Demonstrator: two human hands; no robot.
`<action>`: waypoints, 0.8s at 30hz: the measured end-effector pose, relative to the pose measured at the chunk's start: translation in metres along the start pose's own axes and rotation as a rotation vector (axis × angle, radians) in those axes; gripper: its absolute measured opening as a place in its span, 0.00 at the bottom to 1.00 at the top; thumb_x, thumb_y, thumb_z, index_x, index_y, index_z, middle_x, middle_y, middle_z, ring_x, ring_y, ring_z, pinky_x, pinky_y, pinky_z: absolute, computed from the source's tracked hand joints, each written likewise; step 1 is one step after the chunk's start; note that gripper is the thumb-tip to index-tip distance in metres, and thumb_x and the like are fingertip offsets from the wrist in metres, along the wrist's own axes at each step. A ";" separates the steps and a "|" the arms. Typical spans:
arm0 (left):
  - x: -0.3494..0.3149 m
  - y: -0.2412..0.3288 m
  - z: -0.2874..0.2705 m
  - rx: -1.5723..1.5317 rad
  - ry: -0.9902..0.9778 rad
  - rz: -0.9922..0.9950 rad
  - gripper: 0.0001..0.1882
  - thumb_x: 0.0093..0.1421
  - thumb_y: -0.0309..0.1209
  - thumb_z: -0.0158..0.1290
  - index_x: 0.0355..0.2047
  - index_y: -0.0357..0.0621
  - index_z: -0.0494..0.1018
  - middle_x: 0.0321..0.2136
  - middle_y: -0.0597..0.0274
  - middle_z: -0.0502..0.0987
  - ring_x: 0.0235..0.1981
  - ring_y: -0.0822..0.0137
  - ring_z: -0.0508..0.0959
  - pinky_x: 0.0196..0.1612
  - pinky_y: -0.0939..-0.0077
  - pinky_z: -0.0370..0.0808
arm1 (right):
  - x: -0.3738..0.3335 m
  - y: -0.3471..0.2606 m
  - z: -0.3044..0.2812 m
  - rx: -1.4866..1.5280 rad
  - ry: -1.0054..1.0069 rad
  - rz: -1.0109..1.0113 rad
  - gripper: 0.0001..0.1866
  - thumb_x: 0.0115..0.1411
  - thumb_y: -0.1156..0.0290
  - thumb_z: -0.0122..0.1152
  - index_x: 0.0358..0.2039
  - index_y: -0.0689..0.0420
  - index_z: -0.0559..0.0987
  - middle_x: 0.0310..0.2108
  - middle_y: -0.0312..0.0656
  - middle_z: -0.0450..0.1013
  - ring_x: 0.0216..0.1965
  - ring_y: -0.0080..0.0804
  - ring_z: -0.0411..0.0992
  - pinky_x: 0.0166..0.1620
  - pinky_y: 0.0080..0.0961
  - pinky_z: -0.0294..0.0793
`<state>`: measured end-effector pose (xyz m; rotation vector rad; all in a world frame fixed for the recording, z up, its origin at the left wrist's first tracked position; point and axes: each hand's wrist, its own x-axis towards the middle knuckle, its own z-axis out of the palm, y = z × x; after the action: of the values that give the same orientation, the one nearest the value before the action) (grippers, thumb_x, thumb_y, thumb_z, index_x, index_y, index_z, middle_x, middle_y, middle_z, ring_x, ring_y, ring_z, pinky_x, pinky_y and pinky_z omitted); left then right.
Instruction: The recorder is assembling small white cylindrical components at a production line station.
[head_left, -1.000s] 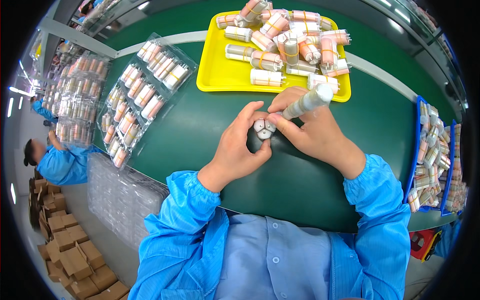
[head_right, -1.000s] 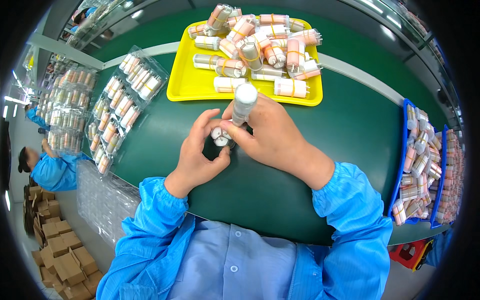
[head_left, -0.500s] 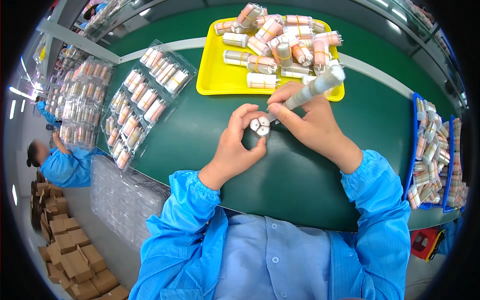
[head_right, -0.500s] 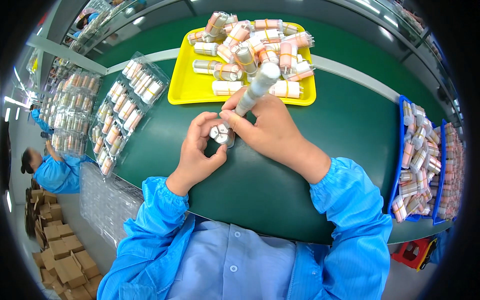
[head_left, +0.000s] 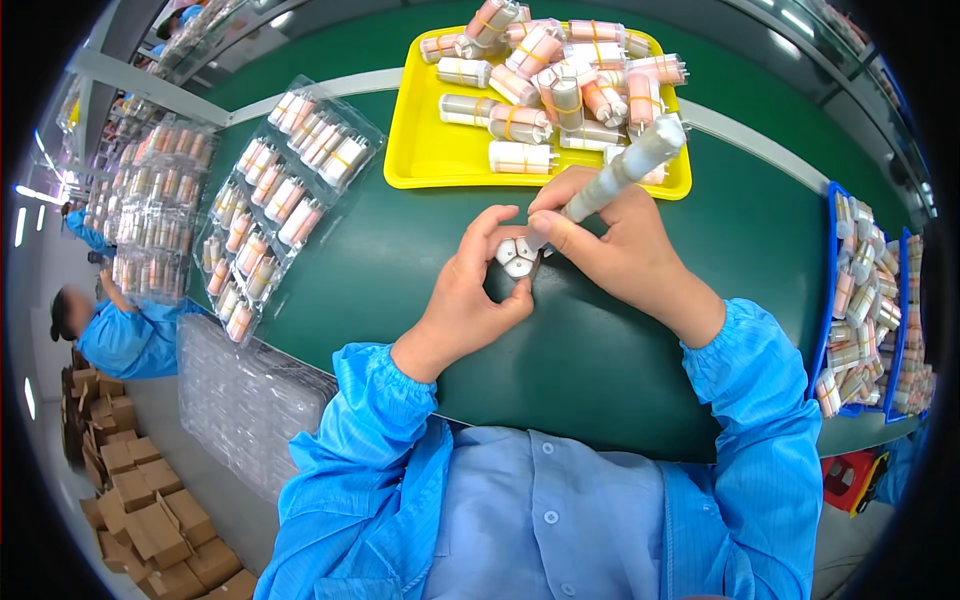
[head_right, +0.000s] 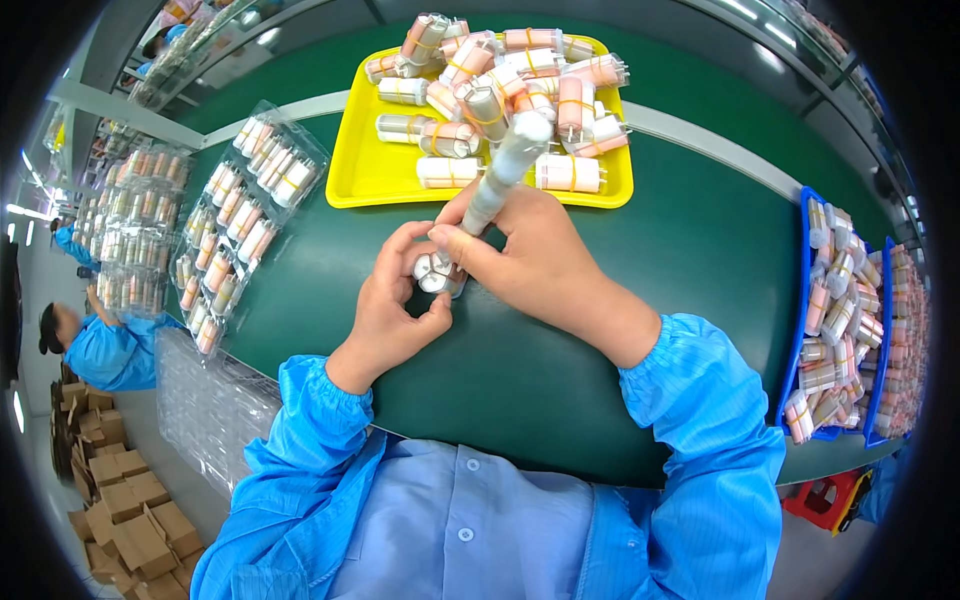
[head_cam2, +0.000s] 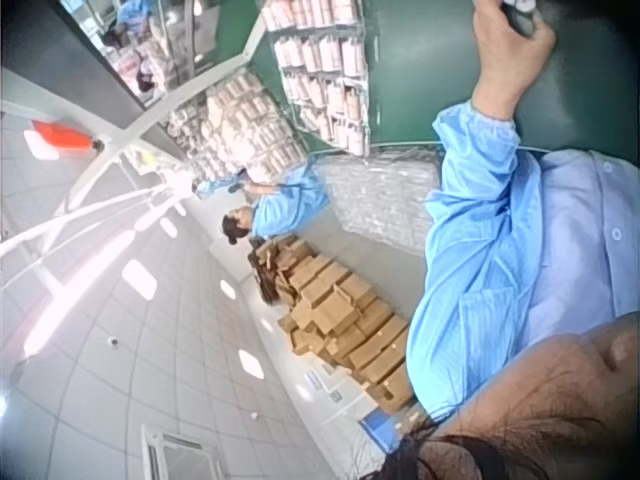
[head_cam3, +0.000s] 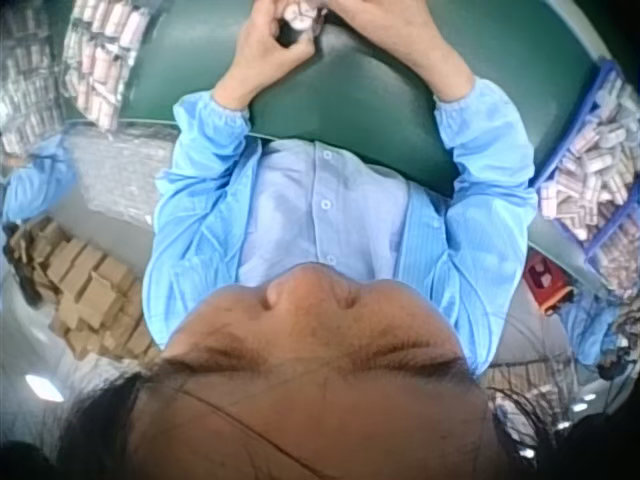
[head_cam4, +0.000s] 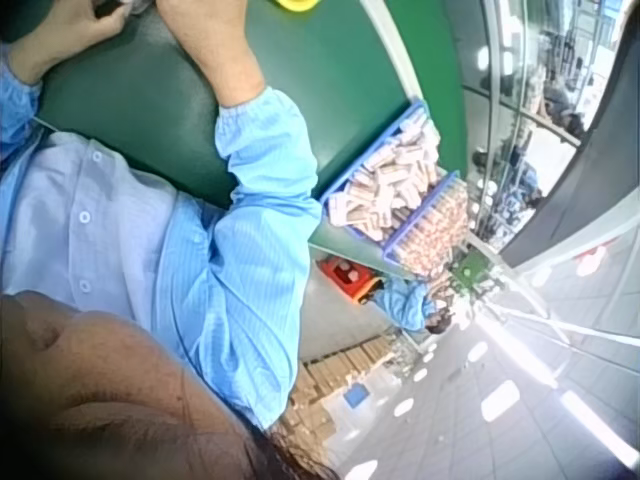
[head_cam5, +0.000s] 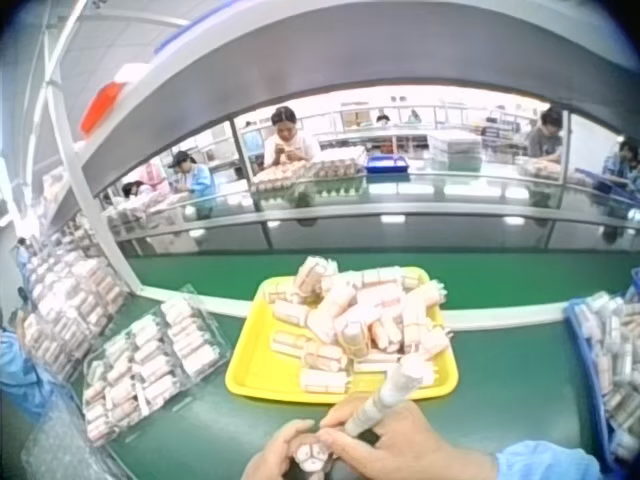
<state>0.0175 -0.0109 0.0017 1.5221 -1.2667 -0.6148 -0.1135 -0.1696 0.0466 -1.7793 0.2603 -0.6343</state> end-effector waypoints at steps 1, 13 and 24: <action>0.000 0.003 -0.002 0.008 -0.016 -0.002 0.41 0.54 0.14 0.56 0.67 0.40 0.54 0.49 0.53 0.76 0.47 0.64 0.79 0.52 0.72 0.75 | 0.000 0.002 0.001 -0.020 -0.013 0.021 0.10 0.61 0.68 0.67 0.36 0.62 0.81 0.30 0.43 0.79 0.31 0.31 0.78 0.36 0.30 0.76; -0.001 0.000 -0.006 0.175 0.036 0.052 0.38 0.55 0.16 0.62 0.65 0.39 0.59 0.51 0.55 0.74 0.49 0.67 0.76 0.54 0.72 0.74 | -0.005 0.012 0.007 -0.179 -0.023 -0.044 0.11 0.61 0.64 0.67 0.37 0.60 0.81 0.32 0.47 0.77 0.34 0.41 0.77 0.38 0.35 0.75; 0.005 -0.009 -0.033 -0.591 0.090 -0.232 0.25 0.69 0.25 0.54 0.64 0.34 0.63 0.56 0.49 0.74 0.56 0.61 0.77 0.60 0.66 0.74 | -0.003 0.020 0.000 0.009 0.114 0.031 0.06 0.62 0.71 0.65 0.35 0.61 0.81 0.31 0.40 0.79 0.33 0.28 0.78 0.38 0.28 0.76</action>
<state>0.0508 -0.0036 0.0059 1.1833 -0.7480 -0.9612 -0.1129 -0.1739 0.0264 -1.7292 0.3618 -0.7150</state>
